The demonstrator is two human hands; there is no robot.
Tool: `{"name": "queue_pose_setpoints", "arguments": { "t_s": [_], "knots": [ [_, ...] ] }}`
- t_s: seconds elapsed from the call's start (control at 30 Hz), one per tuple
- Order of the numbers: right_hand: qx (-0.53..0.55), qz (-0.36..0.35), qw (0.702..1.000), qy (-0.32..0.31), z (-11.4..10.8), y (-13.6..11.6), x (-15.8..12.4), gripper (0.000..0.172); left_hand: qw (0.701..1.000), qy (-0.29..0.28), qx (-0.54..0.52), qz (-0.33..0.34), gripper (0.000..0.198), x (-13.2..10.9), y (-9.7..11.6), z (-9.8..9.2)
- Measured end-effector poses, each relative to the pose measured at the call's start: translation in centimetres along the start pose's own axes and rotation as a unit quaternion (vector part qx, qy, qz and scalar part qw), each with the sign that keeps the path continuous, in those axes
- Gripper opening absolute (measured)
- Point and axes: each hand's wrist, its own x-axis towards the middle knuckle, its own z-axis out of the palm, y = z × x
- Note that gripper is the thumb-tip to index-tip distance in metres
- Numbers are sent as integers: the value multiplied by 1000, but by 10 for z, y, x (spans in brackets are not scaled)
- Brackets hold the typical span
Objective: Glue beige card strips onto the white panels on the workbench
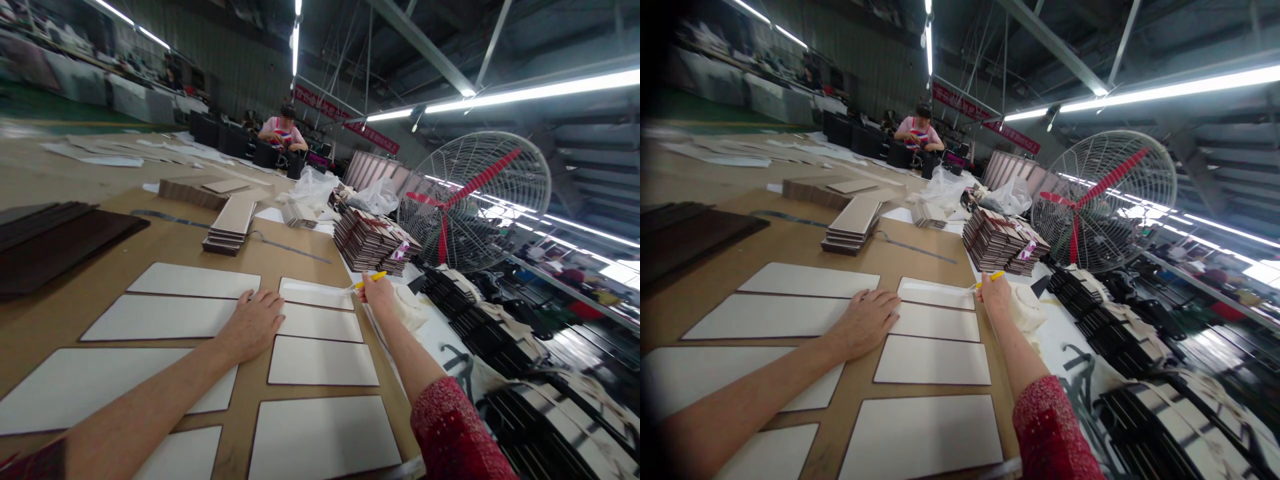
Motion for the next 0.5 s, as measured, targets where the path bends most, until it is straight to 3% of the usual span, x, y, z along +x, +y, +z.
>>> {"name": "queue_pose_setpoints", "arguments": {
  "t_s": [0.23,0.5],
  "knots": [
    [30,58,998,-3,-5,-16,-16,30,1000,2,-2,-1,27,0,2,-2],
    [195,82,972,-102,57,-52,-55,33,1000,-5,9,-4,25,1,5,-10]
  ]
}}
